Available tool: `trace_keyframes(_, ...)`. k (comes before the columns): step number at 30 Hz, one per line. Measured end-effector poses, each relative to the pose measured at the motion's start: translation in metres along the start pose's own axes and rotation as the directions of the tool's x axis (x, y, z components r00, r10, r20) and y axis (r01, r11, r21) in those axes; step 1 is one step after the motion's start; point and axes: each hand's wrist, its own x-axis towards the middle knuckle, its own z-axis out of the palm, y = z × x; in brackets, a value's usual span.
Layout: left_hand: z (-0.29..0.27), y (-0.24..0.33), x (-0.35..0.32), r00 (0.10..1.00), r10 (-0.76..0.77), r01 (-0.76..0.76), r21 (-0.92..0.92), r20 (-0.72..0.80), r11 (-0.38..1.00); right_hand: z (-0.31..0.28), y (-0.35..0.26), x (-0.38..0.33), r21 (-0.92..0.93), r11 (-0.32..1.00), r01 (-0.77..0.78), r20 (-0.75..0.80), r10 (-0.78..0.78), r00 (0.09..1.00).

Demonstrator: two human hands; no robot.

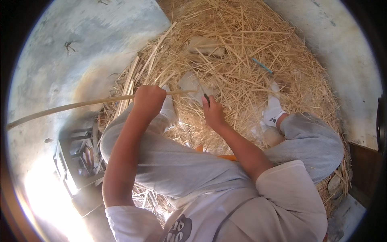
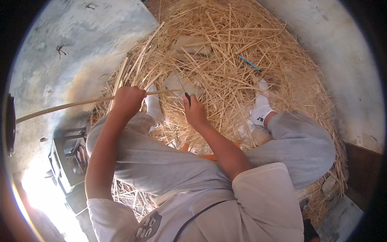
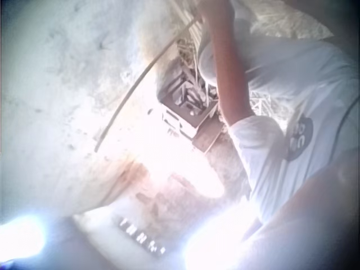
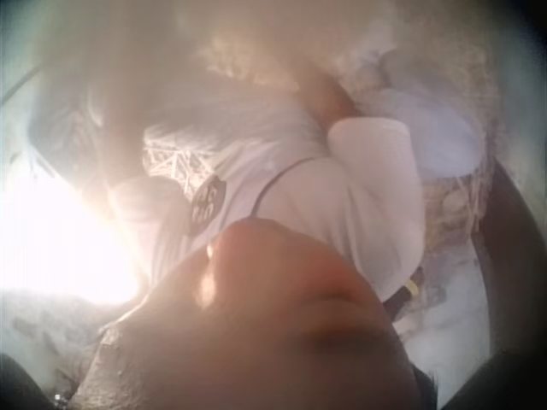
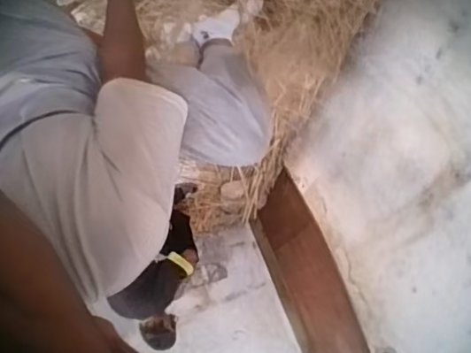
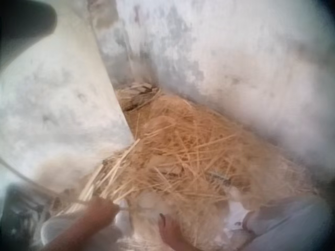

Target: The person sits on a bed of straw and uses a large knife to split long bamboo stalks into thin strips. They hold the stalks with one hand and strike them with the knife to separate the fibers, occasionally inspecting the blade.

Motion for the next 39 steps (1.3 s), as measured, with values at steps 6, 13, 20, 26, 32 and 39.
trace_keyframes(6,-0.001,-0.007,0.002,0.996,0.054,-0.051,0.037,-0.077,0.998,0.052,0.070,0.014,-0.038,0.999,0.020,-0.068,-0.022,0.997)
trace_keyframes(13,0.003,-0.004,-0.007,0.999,-0.010,0.011,0.035,-0.036,0.999,0.023,0.010,-0.010,0.281,0.945,0.170,-0.190,-0.119,0.975)
trace_keyframes(20,0.010,0.002,-0.018,0.996,-0.054,0.056,-0.032,0.073,0.998,0.052,0.072,0.007,0.010,0.999,0.047,-0.081,-0.047,0.996)
trace_keyframes(26,0.021,-0.003,-0.028,0.995,-0.078,0.082,-0.058,0.062,0.995,0.020,0.009,-0.007,0.160,0.926,0.341,-0.287,-0.287,0.914)
trace_keyframes(32,0.019,-0.007,-0.018,0.997,-0.057,0.056,0.025,0.046,0.998,0.053,0.063,0.002,-0.092,0.989,0.119,-0.085,-0.127,0.988)
trace_keyframes(39,0.021,0.000,-0.015,0.997,-0.078,0.078,-0.016,0.013,0.997,0.020,0.014,-0.006,0.169,0.923,0.345,-0.232,-0.303,0.924)
